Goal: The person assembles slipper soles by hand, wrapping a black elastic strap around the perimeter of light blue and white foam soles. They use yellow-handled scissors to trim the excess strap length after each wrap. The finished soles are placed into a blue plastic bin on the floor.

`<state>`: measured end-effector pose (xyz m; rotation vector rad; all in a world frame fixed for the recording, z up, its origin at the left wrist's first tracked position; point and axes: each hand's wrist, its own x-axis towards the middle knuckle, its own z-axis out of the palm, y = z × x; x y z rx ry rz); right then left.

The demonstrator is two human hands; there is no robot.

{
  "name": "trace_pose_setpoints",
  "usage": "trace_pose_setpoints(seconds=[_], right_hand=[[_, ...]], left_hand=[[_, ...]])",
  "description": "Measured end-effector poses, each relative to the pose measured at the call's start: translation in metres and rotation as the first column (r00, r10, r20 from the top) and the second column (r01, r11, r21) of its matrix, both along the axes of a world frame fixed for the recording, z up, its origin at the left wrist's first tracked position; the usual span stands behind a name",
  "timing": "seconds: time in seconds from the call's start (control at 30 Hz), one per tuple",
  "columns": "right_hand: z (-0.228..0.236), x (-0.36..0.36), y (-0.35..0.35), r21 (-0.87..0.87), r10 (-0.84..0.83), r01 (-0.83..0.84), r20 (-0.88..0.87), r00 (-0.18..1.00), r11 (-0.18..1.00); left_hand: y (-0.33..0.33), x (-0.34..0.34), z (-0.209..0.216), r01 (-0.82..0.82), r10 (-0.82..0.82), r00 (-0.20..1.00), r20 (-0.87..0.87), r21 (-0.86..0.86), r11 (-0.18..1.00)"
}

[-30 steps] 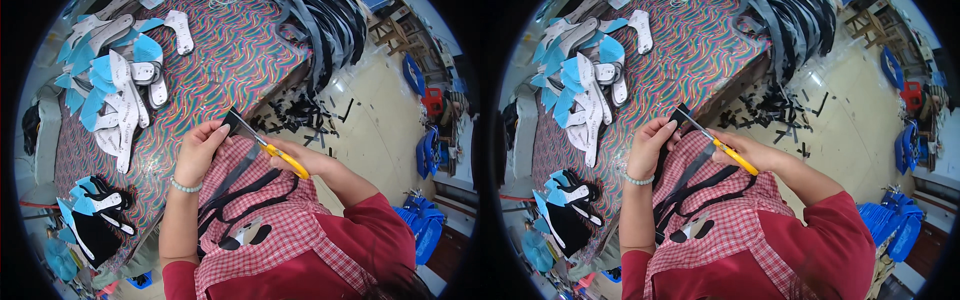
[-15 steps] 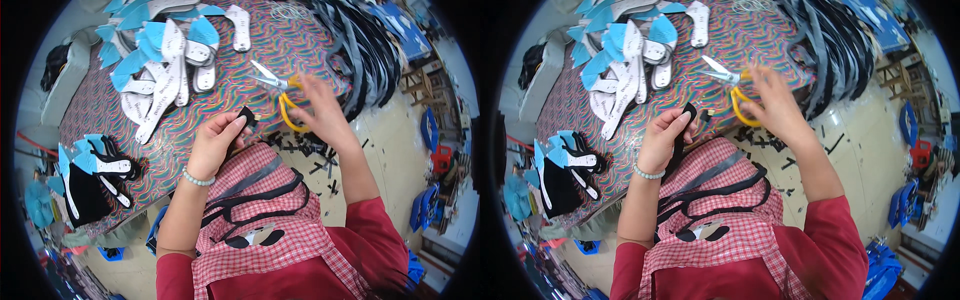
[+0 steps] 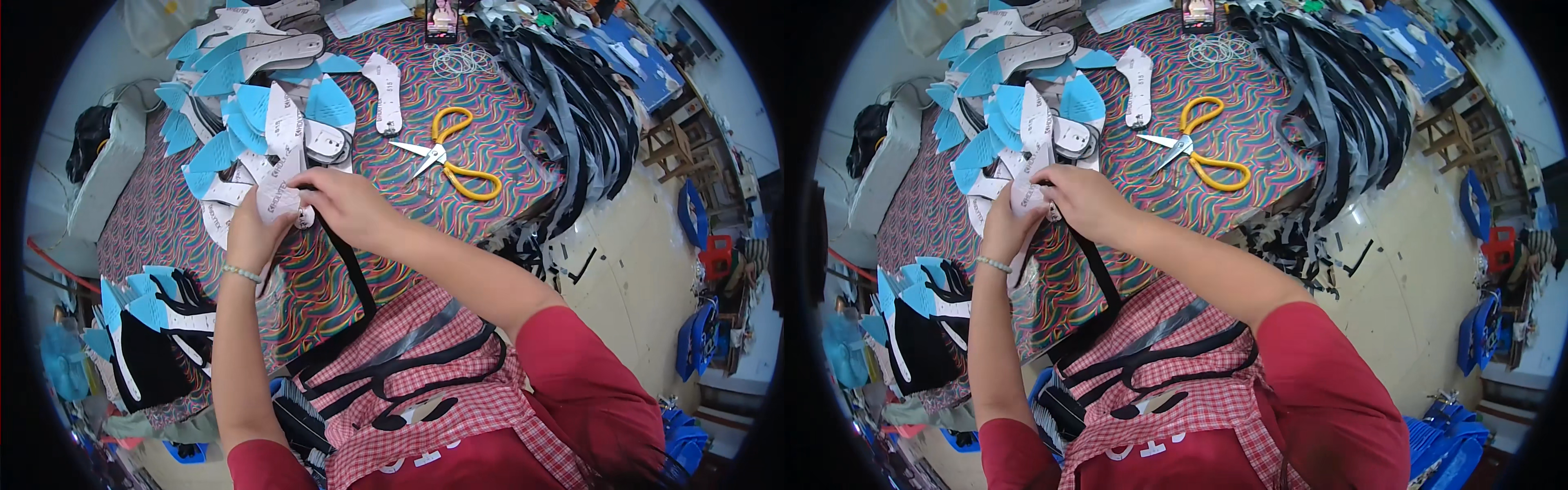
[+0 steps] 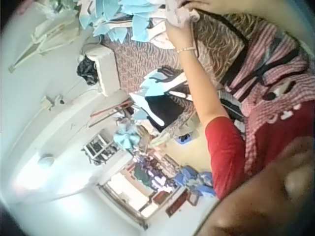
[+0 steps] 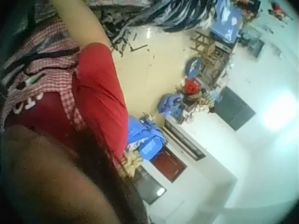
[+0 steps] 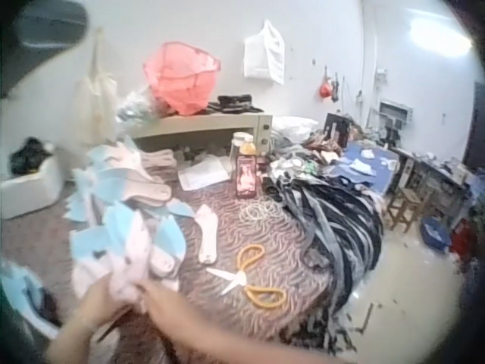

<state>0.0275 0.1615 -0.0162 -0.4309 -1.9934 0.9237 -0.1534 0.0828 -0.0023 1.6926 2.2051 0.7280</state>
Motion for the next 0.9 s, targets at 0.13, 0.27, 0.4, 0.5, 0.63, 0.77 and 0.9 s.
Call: trace_pose_setpoints(seconds=[0.13, 0.27, 0.4, 0.5, 0.63, 0.77, 0.9], right_hand=[[-0.028, -0.015, 0.022, -0.126, -0.013, 0.032, 0.142, 0.990, 0.992], [-0.012, 0.006, 0.002, -0.592, 0.251, -0.352, -0.248, 0.936, 0.725], [0.028, 0.037, -0.040, -0.505, 0.300, -0.409, -0.285, 0.910, 0.760], [0.027, 0.053, -0.047, -0.705, 0.108, -0.348, -0.363, 0.926, 0.618], [0.024, 0.068, -0.042, -0.826, 0.072, -0.299, -0.303, 0.950, 0.477], [0.031, 0.079, -0.044, -0.856, 0.177, -0.423, -0.386, 0.906, 0.297], [0.019, 0.050, -0.053, -0.853, 0.277, -0.338, -0.239, 0.930, 0.399]], left_hand=[[-0.017, -0.001, -0.008, -0.245, 0.116, 0.347, 0.931, -0.029, 0.969], [-0.059, 0.004, 0.021, 0.097, -0.186, -0.480, 0.857, 0.263, 0.960], [-0.086, 0.056, 0.001, 0.386, 0.067, -0.468, 0.881, 0.136, 0.912], [-0.087, 0.074, -0.003, 0.296, 0.005, -0.557, 0.830, 0.193, 0.935], [-0.084, 0.051, -0.008, -0.040, -0.233, -0.542, 0.808, 0.252, 0.967], [-0.093, 0.023, -0.020, -0.151, -0.282, -0.512, 0.812, 0.238, 0.959], [-0.078, 0.022, -0.037, -0.393, 0.098, -0.007, 0.995, -0.093, 0.915]])
